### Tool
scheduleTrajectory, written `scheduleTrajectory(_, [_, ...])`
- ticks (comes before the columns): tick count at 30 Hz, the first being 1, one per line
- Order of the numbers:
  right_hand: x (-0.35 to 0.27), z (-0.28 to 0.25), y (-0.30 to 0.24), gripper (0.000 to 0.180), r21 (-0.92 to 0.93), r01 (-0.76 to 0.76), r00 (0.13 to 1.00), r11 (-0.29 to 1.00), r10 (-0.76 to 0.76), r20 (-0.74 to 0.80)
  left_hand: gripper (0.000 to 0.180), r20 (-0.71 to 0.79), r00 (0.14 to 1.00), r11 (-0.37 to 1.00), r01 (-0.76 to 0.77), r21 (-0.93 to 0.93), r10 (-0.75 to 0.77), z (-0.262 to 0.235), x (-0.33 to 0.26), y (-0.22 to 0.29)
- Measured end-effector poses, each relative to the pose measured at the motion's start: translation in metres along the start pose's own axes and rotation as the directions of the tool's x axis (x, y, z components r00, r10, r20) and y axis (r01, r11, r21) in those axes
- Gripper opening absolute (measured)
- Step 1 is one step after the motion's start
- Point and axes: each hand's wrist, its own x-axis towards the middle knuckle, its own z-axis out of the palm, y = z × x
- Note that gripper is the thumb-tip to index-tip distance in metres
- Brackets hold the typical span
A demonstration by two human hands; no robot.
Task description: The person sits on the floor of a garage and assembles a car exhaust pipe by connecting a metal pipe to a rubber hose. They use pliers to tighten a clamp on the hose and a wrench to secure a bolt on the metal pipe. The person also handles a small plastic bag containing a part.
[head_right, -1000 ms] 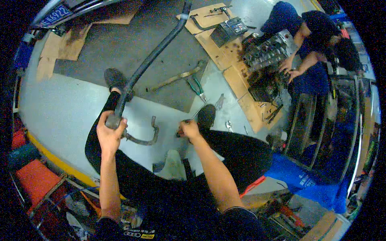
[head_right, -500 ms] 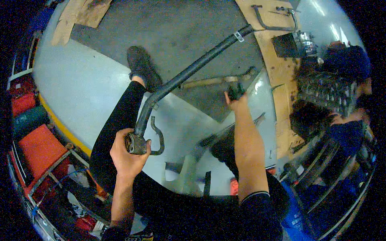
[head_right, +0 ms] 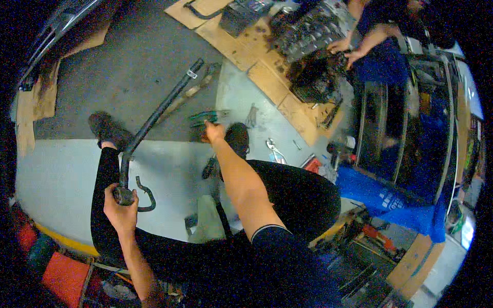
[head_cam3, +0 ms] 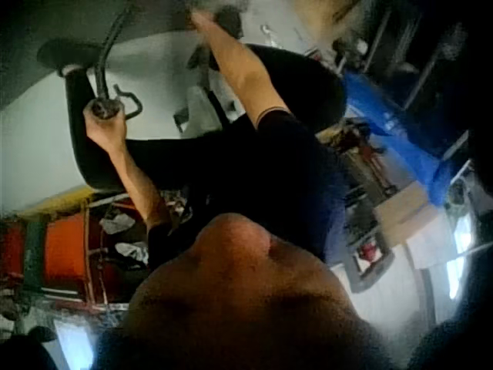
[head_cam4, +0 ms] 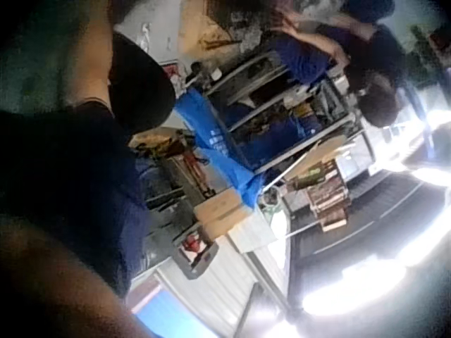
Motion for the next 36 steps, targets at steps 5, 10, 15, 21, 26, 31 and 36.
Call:
scheduleTrajectory(5, [0.019,-0.128,-0.007,0.033,-0.752,0.303,0.756,0.586,-0.628,-0.185,0.05,0.054,0.999,0.998,0.01,-0.066,-0.006,0.004,-0.01,-0.005])
scheduleTrajectory(10, [0.051,-0.327,0.007,0.061,-0.989,0.077,0.957,-0.128,-0.268,0.11,0.049,0.157,0.986,0.991,0.069,-0.111,-0.051,0.021,0.001,0.008])
scheduleTrajectory(15, [0.048,-0.329,0.049,0.085,-0.991,0.091,0.975,-0.095,-0.192,0.108,0.045,0.327,0.917,0.893,0.329,-0.305,-0.226,0.091,0.019,-0.012])
scheduleTrajectory(21, [0.035,-0.299,0.037,0.068,-0.995,0.078,0.98,-0.068,-0.176,0.089,0.051,0.492,0.804,0.772,0.532,-0.348,-0.333,0.207,0.054,-0.075])
scheduleTrajectory(26, [0.017,-0.298,0.0,0.051,-0.951,0.273,0.866,0.141,-0.466,0.18,0.059,0.281,0.929,0.936,0.3,-0.182,-0.243,0.243,0.049,-0.109])
scheduleTrajectory(31, [-0.042,-0.236,-0.07,0.033,-0.794,0.537,0.724,0.286,-0.64,0.259,0.052,0.204,0.978,0.975,0.002,-0.222,0.045,0.222,0.014,-0.047])
scheduleTrajectory(36, [-0.194,-0.14,-0.101,0.027,-0.327,0.8,0.599,0.503,-0.649,0.469,0.048,0.296,0.905,0.774,-0.055,-0.63,0.306,0.172,-0.041,0.095])
